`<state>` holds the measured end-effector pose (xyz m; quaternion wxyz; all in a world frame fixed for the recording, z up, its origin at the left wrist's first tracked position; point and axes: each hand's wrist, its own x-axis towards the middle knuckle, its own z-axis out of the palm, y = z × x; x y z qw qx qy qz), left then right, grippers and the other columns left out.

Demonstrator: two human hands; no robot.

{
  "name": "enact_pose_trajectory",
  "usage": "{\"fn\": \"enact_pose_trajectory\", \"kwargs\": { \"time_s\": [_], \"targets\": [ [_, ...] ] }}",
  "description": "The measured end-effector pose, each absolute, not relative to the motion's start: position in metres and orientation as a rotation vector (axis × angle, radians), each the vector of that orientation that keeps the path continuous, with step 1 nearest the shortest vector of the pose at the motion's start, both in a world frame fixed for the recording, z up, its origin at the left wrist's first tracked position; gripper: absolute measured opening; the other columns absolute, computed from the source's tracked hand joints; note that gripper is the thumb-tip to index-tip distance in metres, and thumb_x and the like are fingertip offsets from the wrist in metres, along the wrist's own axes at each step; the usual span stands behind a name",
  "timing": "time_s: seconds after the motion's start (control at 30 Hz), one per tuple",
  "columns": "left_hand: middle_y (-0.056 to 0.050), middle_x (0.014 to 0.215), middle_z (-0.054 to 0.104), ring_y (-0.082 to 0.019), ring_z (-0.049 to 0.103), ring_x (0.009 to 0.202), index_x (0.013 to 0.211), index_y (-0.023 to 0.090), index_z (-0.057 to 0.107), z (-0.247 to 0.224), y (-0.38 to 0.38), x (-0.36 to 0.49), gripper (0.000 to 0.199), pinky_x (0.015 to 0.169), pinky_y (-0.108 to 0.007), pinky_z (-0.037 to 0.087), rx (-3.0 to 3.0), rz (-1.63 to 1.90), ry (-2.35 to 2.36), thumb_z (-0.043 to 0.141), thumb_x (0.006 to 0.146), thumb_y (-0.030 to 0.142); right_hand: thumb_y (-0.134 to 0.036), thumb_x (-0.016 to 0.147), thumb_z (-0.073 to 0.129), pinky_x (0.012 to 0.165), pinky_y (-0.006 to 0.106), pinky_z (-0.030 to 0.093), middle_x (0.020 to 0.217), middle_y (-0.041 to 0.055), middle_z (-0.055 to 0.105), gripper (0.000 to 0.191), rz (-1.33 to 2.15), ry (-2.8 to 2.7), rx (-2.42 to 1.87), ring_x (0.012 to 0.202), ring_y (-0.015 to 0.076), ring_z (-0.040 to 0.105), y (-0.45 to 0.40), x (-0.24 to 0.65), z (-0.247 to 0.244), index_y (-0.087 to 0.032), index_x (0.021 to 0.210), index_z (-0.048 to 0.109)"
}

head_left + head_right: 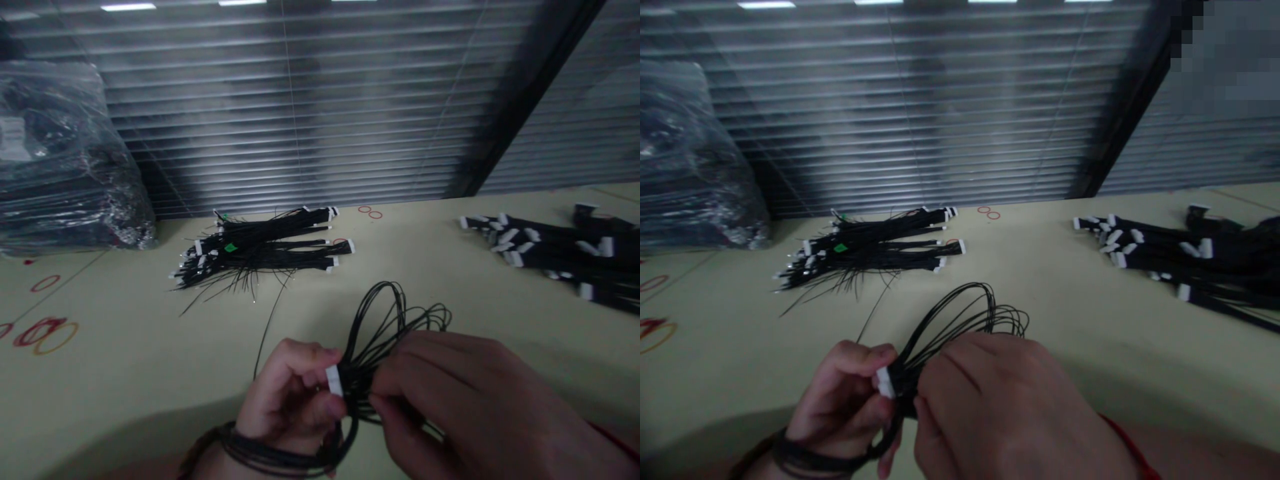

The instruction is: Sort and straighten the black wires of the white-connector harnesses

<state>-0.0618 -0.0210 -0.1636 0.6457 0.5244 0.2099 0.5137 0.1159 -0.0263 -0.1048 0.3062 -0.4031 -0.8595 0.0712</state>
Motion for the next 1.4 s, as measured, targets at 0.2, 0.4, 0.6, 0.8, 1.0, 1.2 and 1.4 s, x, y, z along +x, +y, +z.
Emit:
{"fn": "enact_pose_trajectory", "kwargs": {
  "time_s": [0.2, 0.4, 0.6, 0.8, 1.0, 1.2, 1.4],
  "targets": [
    [0.001, 0.081, 0.054, -0.005, 0.054, 0.051, 0.111, 0.031, 0.060, -0.166, -0.020, -0.061, 0.027, 0.044, -0.011, 0.051, 1.223, 1.217, 0.494, 0.060, 0.088, 0.018, -0.006, 0.083, 0.038, 0.052, 0.025, 0.031, 0.063, -0.0032, 0.051, 0.024, 0.167, -2.313, -1.035, 0.056, 0.0097, 0.044, -0.024, 0.117, -0.104, -0.017, 0.069, 0.055],
    [-0.002, 0.083, 0.053, -0.008, 0.053, 0.054, 0.111, 0.028, 0.061, -0.172, -0.020, -0.060, 0.027, 0.040, -0.012, 0.049, 1.290, 1.282, 0.527, 0.061, 0.086, 0.016, -0.007, 0.084, 0.037, 0.054, 0.025, 0.033, 0.064, -0.0027, 0.052, 0.025, 0.107, -2.317, -1.033, 0.058, 0.0108, 0.047, -0.026, 0.117, -0.105, -0.017, 0.071, 0.056],
    [-0.002, 0.081, 0.052, -0.009, 0.053, 0.055, 0.110, 0.026, 0.061, -0.169, -0.022, -0.059, 0.027, 0.039, -0.013, 0.048, 1.358, 1.302, 0.568, 0.060, 0.086, 0.013, -0.006, 0.080, 0.038, 0.048, 0.024, 0.031, 0.061, -0.0035, 0.052, 0.024, 0.260, -2.307, -1.126, 0.052, 0.0094, 0.046, -0.030, 0.117, -0.105, -0.019, 0.066, 0.054],
    [0.000, 0.079, 0.049, -0.007, 0.047, 0.052, 0.110, 0.027, 0.060, -0.172, -0.020, -0.059, 0.025, 0.039, -0.011, 0.043, 1.445, 1.319, 0.551, 0.059, 0.087, 0.016, -0.007, 0.078, 0.041, 0.049, 0.023, 0.033, 0.063, -0.0040, 0.055, 0.021, 0.379, -2.271, -1.208, 0.052, 0.0092, 0.049, -0.030, 0.119, -0.102, -0.019, 0.068, 0.055],
    [0.000, 0.081, 0.049, -0.004, 0.045, 0.048, 0.115, 0.028, 0.056, -0.179, -0.014, -0.063, 0.028, 0.039, -0.010, 0.042, 1.512, 1.277, 0.458, 0.056, 0.089, 0.015, -0.006, 0.078, 0.042, 0.050, 0.023, 0.033, 0.062, -0.0028, 0.055, 0.021, 0.376, -2.278, -1.195, 0.054, 0.0105, 0.048, -0.033, 0.116, -0.110, -0.019, 0.067, 0.055],
    [0.002, 0.077, 0.050, -0.003, 0.050, 0.050, 0.112, 0.029, 0.057, -0.172, -0.017, -0.060, 0.024, 0.043, -0.008, 0.046, 1.341, 1.200, 0.517, 0.057, 0.090, 0.019, -0.007, 0.079, 0.043, 0.052, 0.024, 0.034, 0.067, -0.0026, 0.057, 0.020, 0.324, -2.254, -1.215, 0.058, 0.0114, 0.050, -0.029, 0.113, -0.111, -0.019, 0.070, 0.056],
    [0.003, 0.081, 0.057, -0.001, 0.051, 0.049, 0.110, 0.031, 0.054, -0.173, -0.015, -0.058, 0.020, 0.044, -0.007, 0.048, 1.136, 1.122, 0.431, 0.053, 0.092, 0.022, -0.008, 0.083, 0.044, 0.054, 0.026, 0.032, 0.066, -0.0029, 0.054, 0.019, 0.212, -2.311, -1.149, 0.058, 0.0121, 0.047, -0.024, 0.121, -0.105, -0.019, 0.070, 0.054]
  ]
}}
